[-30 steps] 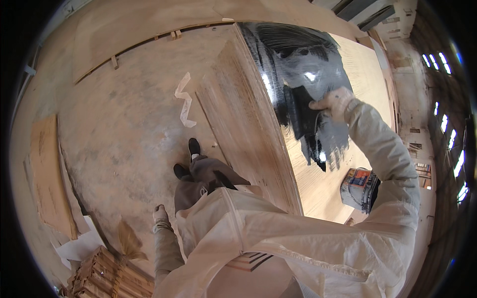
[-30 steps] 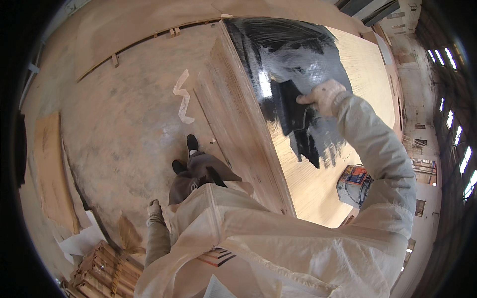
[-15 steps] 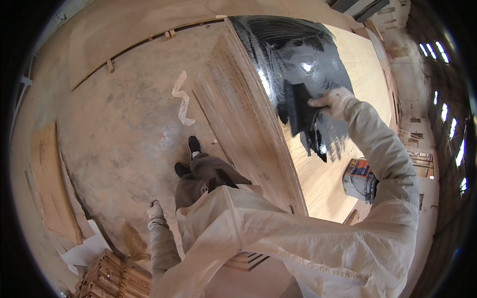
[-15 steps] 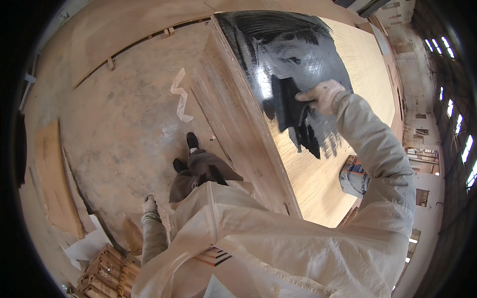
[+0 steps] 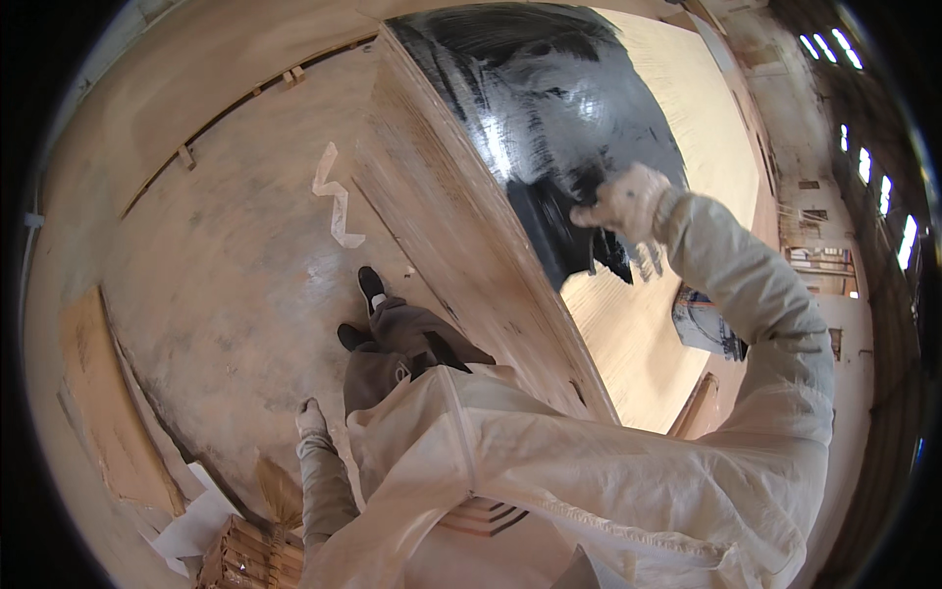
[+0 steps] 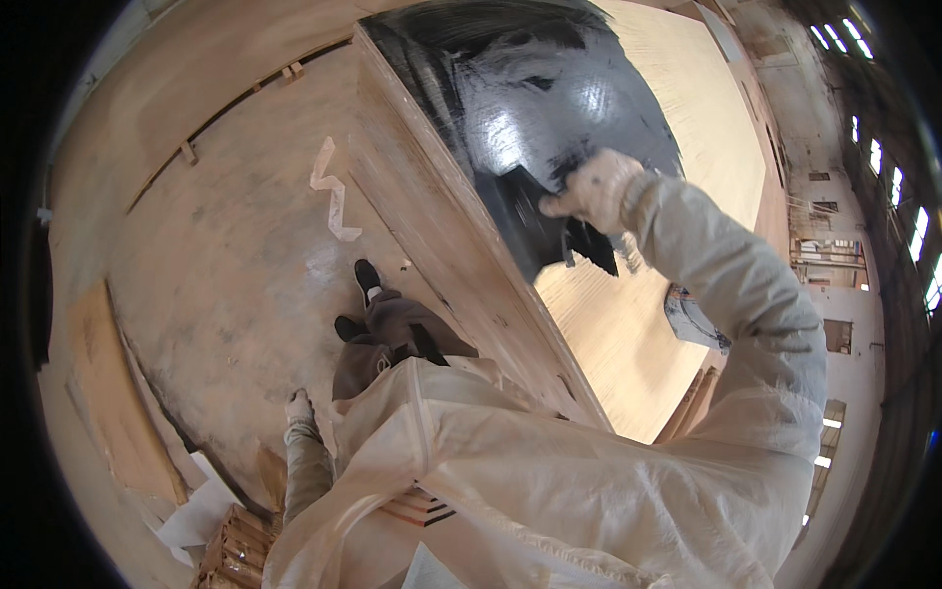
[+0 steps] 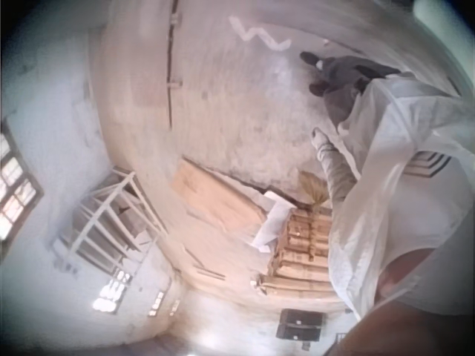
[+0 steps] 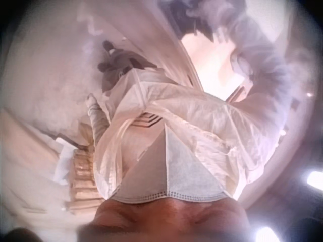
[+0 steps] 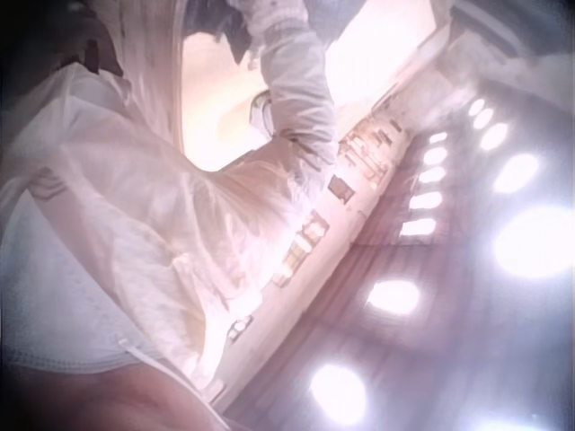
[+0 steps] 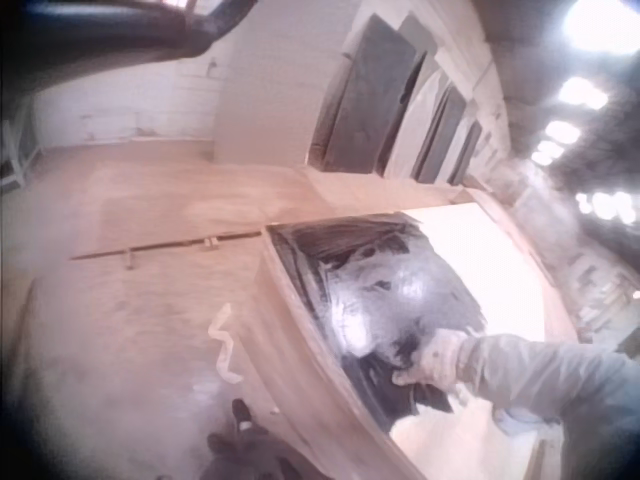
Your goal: The person paints a large wooden board with black paint using a brush. They dip the brush into a paint container and apply the paint in broad strokes across the surface.
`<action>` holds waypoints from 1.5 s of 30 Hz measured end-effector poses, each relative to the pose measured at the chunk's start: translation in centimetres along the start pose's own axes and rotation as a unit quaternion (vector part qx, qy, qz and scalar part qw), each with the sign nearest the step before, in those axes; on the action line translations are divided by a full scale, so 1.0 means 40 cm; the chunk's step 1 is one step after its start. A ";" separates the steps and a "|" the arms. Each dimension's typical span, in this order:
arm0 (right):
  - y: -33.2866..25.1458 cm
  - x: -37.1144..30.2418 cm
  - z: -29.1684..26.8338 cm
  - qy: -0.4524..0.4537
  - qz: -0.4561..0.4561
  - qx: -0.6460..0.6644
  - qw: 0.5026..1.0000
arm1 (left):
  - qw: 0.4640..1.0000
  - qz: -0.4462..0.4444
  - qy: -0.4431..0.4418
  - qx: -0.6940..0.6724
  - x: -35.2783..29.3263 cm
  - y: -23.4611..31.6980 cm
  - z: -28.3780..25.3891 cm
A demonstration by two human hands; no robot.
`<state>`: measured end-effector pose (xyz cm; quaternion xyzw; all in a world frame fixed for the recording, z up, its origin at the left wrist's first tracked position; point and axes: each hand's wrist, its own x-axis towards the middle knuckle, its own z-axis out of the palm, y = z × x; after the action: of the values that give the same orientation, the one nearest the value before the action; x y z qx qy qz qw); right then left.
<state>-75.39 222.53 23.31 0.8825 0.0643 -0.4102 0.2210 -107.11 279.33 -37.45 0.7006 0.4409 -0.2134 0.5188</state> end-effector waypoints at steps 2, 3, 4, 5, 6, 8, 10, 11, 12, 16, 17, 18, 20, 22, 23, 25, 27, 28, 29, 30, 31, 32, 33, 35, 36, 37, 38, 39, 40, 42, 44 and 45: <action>-0.005 -0.056 0.059 -0.010 0.035 0.026 0.999 | 1.000 0.020 -0.010 -0.012 0.007 -0.011 0.026; 0.000 -0.080 0.091 -0.003 0.029 0.020 0.999 | 1.000 0.018 -0.012 -0.017 0.009 -0.006 0.046; 0.031 -0.096 0.148 0.030 -0.026 -0.024 0.999 | 1.000 0.016 -0.015 -0.023 0.009 0.000 0.070; 0.047 -0.101 0.182 0.065 -0.083 -0.066 0.992 | 1.000 0.001 -0.021 0.010 0.004 0.013 0.081; 0.045 -0.093 0.180 0.047 -0.059 -0.037 0.996 | 0.999 -0.012 -0.025 0.045 -0.009 0.035 0.083; 0.026 -0.064 0.113 0.011 -0.012 0.023 1.000 | 0.996 -0.018 -0.027 0.080 -0.032 0.061 0.074; 0.013 -0.023 0.038 0.024 0.008 0.080 0.996 | 0.996 -0.004 -0.035 0.082 -0.046 0.068 0.075; 0.027 0.011 0.037 0.057 -0.004 0.075 0.996 | 0.997 0.000 -0.029 0.066 -0.044 0.059 0.070; 0.034 0.026 0.024 0.078 -0.029 0.041 0.996 | 0.999 0.004 -0.023 0.049 -0.039 0.043 0.061; 0.014 0.009 0.042 0.056 -0.043 -0.006 0.998 | 1.000 -0.004 0.000 0.011 -0.070 -0.018 0.023; 0.001 -0.001 0.068 0.001 -0.010 0.019 1.000 | 1.000 -0.011 0.013 0.001 -0.092 -0.040 0.017; -0.014 -0.038 0.096 -0.028 -0.005 0.014 1.000 | 1.000 -0.018 0.022 -0.007 -0.116 -0.067 0.017; -0.024 -0.131 0.154 -0.058 -0.024 -0.026 0.998 | 0.999 -0.025 0.028 0.003 -0.169 -0.120 0.033; 0.058 -0.139 0.280 0.009 -0.103 -0.035 0.994 | 0.998 -0.024 0.024 0.045 -0.222 -0.178 0.054; 0.074 -0.115 0.274 -0.002 -0.063 0.010 0.998 | 0.998 -0.015 0.031 0.049 -0.246 -0.223 0.058; 0.100 -0.097 0.236 0.033 -0.051 0.063 0.996 | 0.997 -0.034 0.020 0.069 -0.312 -0.245 0.073; 0.076 -0.067 0.147 0.076 0.078 0.182 0.977 | 0.996 -0.034 0.019 0.075 -0.379 -0.245 0.083; 0.107 -0.045 0.132 0.125 0.015 0.070 0.990 | 0.997 -0.026 0.018 0.071 -0.406 -0.244 0.088; 0.107 -0.027 0.104 0.130 -0.022 -0.009 0.991 | 0.997 -0.023 0.022 0.066 -0.426 -0.257 0.080; 0.101 -0.032 0.110 0.107 -0.013 0.013 0.994 | 0.998 -0.026 0.031 0.041 -0.441 -0.267 0.069; 0.097 -0.046 0.114 0.082 -0.003 0.035 0.996 | 0.999 -0.027 0.039 0.016 -0.456 -0.277 0.058; 0.067 -0.061 0.103 0.057 -0.003 0.053 0.997 | 0.998 -0.035 0.054 -0.010 -0.480 -0.299 0.041; 0.016 -0.131 0.104 0.028 0.028 0.102 0.994 | 0.996 -0.043 0.075 -0.025 -0.503 -0.313 0.033; 0.013 -0.169 0.185 0.035 -0.062 -0.054 0.996 | 0.993 -0.066 0.101 -0.021 -0.543 -0.343 0.016; 0.019 -0.195 0.205 0.062 -0.118 -0.102 0.986 | 0.990 -0.076 0.113 -0.021 -0.559 -0.357 0.011; 0.028 -0.187 0.184 0.010 -0.014 0.072 0.997 | 0.990 -0.093 0.101 -0.034 -0.573 -0.370 0.017; 0.100 -0.110 0.237 0.080 -0.049 0.011 0.995 | 0.991 -0.087 0.099 -0.014 -0.578 -0.385 0.011; 0.087 -0.101 0.194 0.111 -0.042 0.054 0.991 | 0.990 -0.087 0.109 0.000 -0.590 -0.421 0.006; 0.073 -0.099 0.155 0.139 -0.031 0.098 0.985 | 0.989 -0.086 0.117 0.017 -0.597 -0.435 0.000; 0.124 -0.017 0.141 0.209 -0.097 0.001 0.973 | 0.993 -0.061 0.102 0.016 -0.605 -0.414 -0.009; 0.112 -0.009 0.121 0.170 -0.081 -0.002 0.982 | 0.992 -0.073 0.104 -0.013 -0.607 -0.412 -0.010; 0.099 -0.026 0.138 0.144 -0.072 0.009 0.987 | 0.991 -0.068 0.109 -0.022 -0.611 -0.401 -0.010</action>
<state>-78.74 216.62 22.32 0.9274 0.1552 -0.2940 0.1716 -133.37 271.18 -27.46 0.6766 0.5459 -0.1611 0.4671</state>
